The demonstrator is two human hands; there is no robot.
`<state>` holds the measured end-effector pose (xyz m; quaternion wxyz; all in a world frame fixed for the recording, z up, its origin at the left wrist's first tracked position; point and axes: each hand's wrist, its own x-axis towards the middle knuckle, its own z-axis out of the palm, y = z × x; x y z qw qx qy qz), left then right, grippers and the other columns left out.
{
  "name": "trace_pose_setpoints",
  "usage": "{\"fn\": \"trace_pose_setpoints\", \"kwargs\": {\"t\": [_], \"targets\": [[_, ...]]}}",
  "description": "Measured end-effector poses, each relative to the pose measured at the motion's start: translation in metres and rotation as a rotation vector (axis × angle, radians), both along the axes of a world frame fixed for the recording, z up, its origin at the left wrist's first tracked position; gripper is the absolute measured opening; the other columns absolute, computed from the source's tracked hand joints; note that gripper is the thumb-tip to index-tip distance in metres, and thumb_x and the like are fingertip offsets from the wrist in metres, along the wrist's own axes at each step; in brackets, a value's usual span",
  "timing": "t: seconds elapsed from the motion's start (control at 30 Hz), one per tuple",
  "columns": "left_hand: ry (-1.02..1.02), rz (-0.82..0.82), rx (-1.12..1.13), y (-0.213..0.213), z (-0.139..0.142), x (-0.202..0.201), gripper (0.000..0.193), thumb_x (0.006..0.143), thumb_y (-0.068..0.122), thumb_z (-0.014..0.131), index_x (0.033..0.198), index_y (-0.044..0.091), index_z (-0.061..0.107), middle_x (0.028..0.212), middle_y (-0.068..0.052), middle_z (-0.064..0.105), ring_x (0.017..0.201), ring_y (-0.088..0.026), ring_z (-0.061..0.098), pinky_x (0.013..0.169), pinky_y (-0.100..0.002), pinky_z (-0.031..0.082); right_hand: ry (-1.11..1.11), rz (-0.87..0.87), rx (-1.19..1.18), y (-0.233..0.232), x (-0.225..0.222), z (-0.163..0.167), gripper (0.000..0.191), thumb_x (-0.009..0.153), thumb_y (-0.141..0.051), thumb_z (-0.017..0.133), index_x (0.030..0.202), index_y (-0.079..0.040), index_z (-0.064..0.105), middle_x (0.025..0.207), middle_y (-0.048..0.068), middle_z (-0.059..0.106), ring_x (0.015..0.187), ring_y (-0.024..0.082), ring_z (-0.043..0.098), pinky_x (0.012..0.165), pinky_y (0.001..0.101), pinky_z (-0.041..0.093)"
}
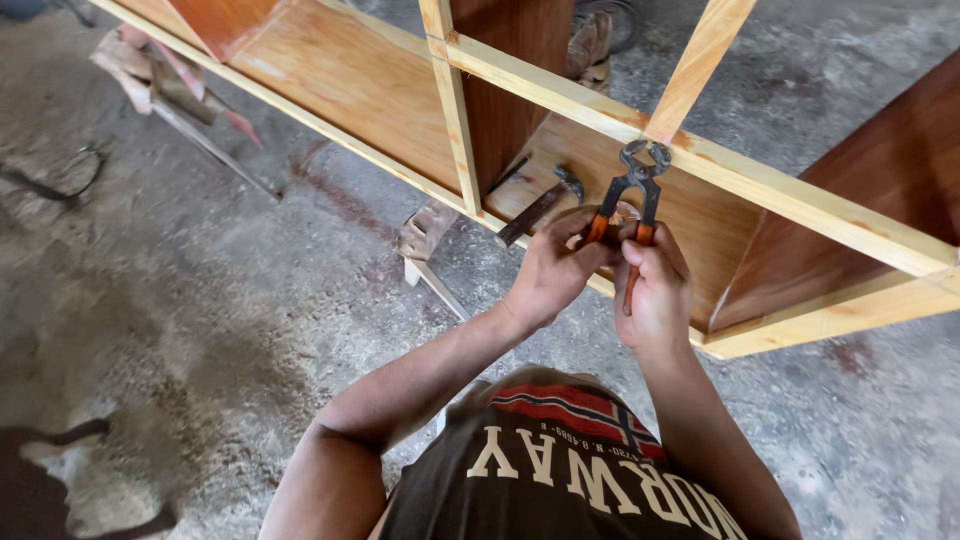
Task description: The person sands the surface of a wooden cabinet with an angle grinder, then sets the grinder down and picks up pincers and a hammer. They use the pincers to hold nails and hammer nails into the wooden frame of the cabinet, working along the frame joints.
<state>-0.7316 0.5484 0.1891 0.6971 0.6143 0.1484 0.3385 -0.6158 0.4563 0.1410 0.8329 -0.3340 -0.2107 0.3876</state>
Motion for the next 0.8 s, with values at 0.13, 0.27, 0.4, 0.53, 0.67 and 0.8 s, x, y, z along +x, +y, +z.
{"fn": "trace_pose_setpoints", "kwargs": {"t": [0.13, 0.27, 0.4, 0.53, 0.67, 0.8], "targets": [[0.044, -0.179, -0.330, 0.006, -0.013, -0.002, 0.031, 0.097, 0.016, 0.062, 0.125, 0.003, 0.062, 0.106, -0.011, 0.071, 0.096, -0.018, 0.069, 0.086, -0.034, 0.057, -0.084, -0.105, -0.020, 0.008, -0.007, 0.010, 0.013, 0.098, 0.000, 0.053, 0.108, 0.005, 0.060, 0.110, 0.014, 0.064, 0.105, 0.024, 0.061, 0.096, 0.0352, 0.051], [0.291, -0.506, -0.697, 0.029, -0.019, -0.003, 0.028, 0.104, 0.028, 0.063, 0.113, 0.002, 0.066, 0.102, -0.019, 0.071, 0.088, -0.028, 0.072, 0.076, -0.045, 0.061, 0.003, -0.101, -0.210, 0.006, -0.008, 0.026, 0.022, 0.095, -0.009, 0.050, 0.110, 0.003, 0.061, 0.112, 0.012, 0.067, 0.101, 0.023, 0.065, 0.089, 0.0365, 0.055], [0.120, -0.702, -0.767, 0.041, -0.019, 0.003, 0.027, 0.100, 0.023, 0.065, 0.119, 0.004, 0.068, 0.110, -0.016, 0.073, 0.096, -0.028, 0.073, 0.083, -0.048, 0.062, -0.073, -0.086, -0.332, 0.004, -0.008, 0.044, 0.034, 0.098, -0.014, 0.049, 0.122, 0.006, 0.064, 0.108, 0.017, 0.069, 0.095, 0.026, 0.069, 0.083, 0.0379, 0.060], [0.138, -0.709, -0.811, 0.034, -0.020, 0.008, 0.028, 0.100, 0.024, 0.064, 0.118, 0.003, 0.066, 0.110, -0.015, 0.071, 0.100, -0.029, 0.072, 0.083, -0.057, 0.061, -0.016, -0.079, -0.452, 0.002, -0.012, 0.064, 0.035, 0.099, -0.019, 0.047, 0.120, 0.005, 0.062, 0.102, 0.020, 0.070, 0.082, 0.030, 0.073, 0.069, 0.0433, 0.064], [0.180, -0.733, -0.857, 0.031, -0.016, 0.010, 0.032, 0.099, 0.024, 0.061, 0.122, 0.001, 0.065, 0.112, -0.019, 0.072, 0.106, -0.034, 0.070, 0.091, -0.061, 0.056, -0.120, -0.082, -0.697, 0.004, -0.013, 0.084, 0.032, 0.099, -0.025, 0.046, 0.117, -0.005, 0.062, 0.096, 0.020, 0.070, 0.071, 0.032, 0.073, 0.063, 0.0432, 0.065], [0.034, -0.827, -0.921, 0.031, -0.008, 0.013, 0.036, 0.100, 0.022, 0.060, 0.125, -0.004, 0.064, 0.114, -0.021, 0.073, 0.110, -0.039, 0.070, 0.102, -0.063, 0.052, -0.181, -0.134, -0.723, 0.011, -0.007, 0.095, 0.032, 0.105, -0.030, 0.050, 0.103, 0.000, 0.064, 0.093, 0.017, 0.070, 0.071, 0.025, 0.073, 0.060, 0.0384, 0.064]]}}
